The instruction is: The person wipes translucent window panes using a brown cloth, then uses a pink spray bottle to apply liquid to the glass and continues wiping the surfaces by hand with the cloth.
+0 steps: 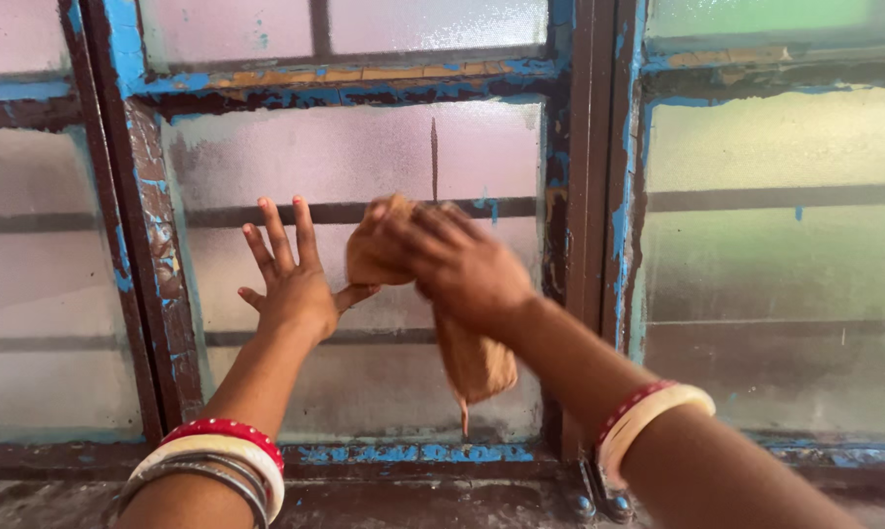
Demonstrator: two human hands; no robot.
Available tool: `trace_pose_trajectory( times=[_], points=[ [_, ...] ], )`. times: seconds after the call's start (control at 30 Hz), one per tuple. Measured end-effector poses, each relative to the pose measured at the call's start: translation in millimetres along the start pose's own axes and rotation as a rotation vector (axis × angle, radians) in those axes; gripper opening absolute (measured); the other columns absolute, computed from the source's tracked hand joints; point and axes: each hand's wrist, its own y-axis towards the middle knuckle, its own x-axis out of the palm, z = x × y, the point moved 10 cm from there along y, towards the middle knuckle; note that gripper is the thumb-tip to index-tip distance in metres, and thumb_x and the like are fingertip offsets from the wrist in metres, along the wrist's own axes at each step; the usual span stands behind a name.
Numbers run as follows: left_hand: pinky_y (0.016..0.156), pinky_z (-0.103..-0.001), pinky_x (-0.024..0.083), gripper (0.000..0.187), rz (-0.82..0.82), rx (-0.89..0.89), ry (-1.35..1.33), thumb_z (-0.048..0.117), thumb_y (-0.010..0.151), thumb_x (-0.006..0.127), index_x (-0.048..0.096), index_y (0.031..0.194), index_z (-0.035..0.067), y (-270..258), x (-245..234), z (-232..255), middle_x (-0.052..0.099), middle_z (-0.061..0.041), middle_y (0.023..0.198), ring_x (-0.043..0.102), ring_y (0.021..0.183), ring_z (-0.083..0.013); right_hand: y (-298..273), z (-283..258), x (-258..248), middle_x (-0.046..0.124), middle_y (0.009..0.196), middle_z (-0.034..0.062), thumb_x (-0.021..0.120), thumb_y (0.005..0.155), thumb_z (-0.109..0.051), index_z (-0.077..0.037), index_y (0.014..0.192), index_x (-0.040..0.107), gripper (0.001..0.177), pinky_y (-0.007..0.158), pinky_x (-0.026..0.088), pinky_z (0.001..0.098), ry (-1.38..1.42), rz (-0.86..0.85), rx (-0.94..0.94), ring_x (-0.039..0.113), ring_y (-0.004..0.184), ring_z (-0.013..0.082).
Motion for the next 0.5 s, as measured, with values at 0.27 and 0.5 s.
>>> trace_pose_trajectory(
  times=[0.27,0.5],
  points=[
    [0.115,-0.079,0.018,0.149,-0.022,0.003,0.003,0.072,0.062,0.08,-0.027,0.158,0.035,-1.8,-2.3,1.8,-0.04,-0.003,0.164,-0.029,0.155,-0.0334,-44.6,106.9,-20.9,0.036,0.166,0.0056,0.07,0.093,-0.016,-0.016,0.16,0.038,0.074,0.124,0.031,0.0488,0.339,0.672,0.652,0.033,0.15,0.0361],
    [0.113,-0.08,0.021,0.148,-0.002,0.006,0.001,0.07,0.063,0.081,-0.025,0.16,0.035,0.0,-1.9,-2.0,-0.038,-0.003,0.166,-0.027,0.156,-0.0335,10.9,14.9,-18.7,0.034,0.16,0.0082,0.069,0.086,-0.02,-0.015,0.158,0.038,0.078,0.122,0.031,0.0465,0.438,0.372,0.284,0.033,0.148,0.0329]
  ],
)
